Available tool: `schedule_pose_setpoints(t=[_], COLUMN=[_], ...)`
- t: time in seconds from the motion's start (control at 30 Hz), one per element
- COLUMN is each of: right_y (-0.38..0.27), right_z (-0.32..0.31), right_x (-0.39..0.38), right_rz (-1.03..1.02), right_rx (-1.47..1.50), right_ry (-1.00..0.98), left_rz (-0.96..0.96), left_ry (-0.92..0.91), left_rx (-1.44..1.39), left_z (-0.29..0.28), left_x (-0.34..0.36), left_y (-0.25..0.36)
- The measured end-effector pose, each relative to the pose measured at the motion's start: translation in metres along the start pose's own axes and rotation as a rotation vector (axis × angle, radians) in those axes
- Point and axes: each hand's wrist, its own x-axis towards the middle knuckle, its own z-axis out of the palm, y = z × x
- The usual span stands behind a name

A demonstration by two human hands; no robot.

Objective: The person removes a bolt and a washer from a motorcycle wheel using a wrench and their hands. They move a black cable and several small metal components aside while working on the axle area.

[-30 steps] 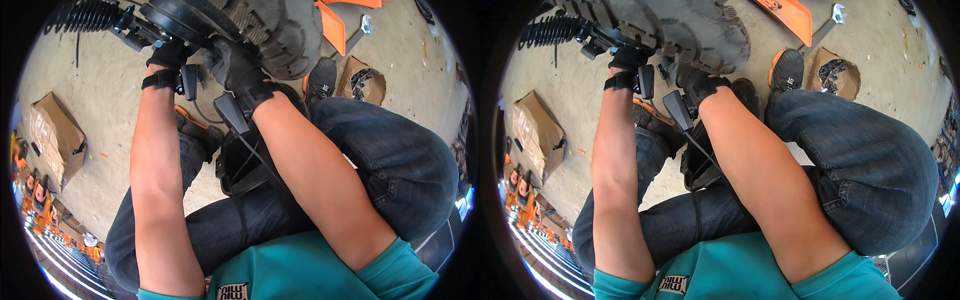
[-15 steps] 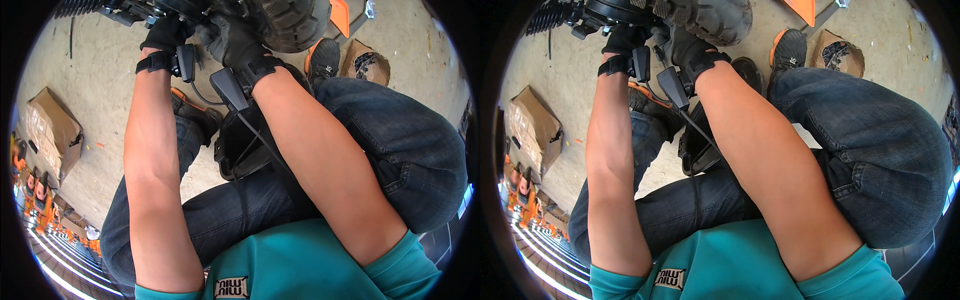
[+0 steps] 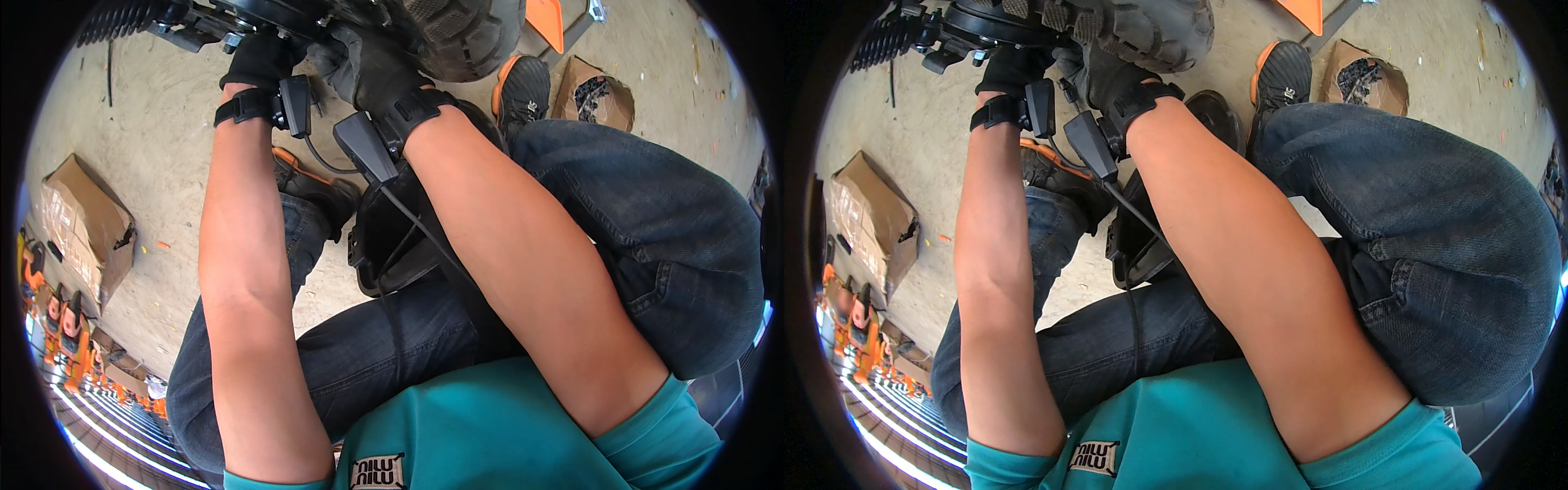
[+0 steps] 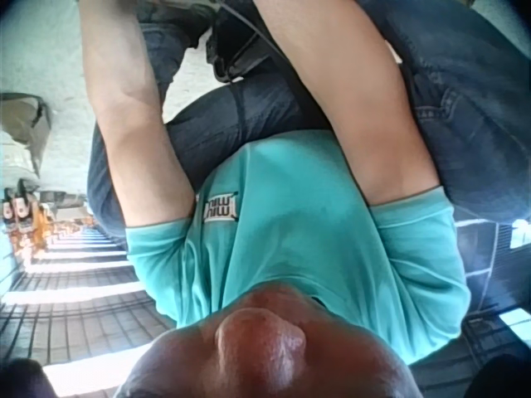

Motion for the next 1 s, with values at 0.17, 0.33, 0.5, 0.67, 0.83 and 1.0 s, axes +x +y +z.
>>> schedule_pose_setpoints(t=[0.17,0.33,0.5,0.67,0.83,1.0], right_y=[0.037,0.057,-0.008,-0.010,-0.003,0.011], right_z=[0.021,0.020,0.013,0.000,0.002,0.004], right_x=[0.010,0.012,0.001,-0.002,0.000,0.004], right_rz=[-0.127,0.058,0.339,0.045,0.260,0.293], right_rx=[-0.223,0.418,0.916,0.224,0.857,1.025], right_ry=[0.019,0.140,0.046,-0.136,-0.148,-0.019], left_rz=[0.015,0.026,-0.032,-0.073,-0.132,-0.148], left_ry=[0.113,-0.007,0.038,0.220,0.081,0.045], left_rx=[-0.357,-0.061,-0.365,-0.616,-0.519,-0.551], left_z=[0.031,0.015,0.011,0.012,0.010,0.010], left_x=[-0.009,0.005,-0.011,-0.001,-0.001,0.002], left_y=[-0.033,-0.007,-0.015,-0.006,-0.015,-0.011])
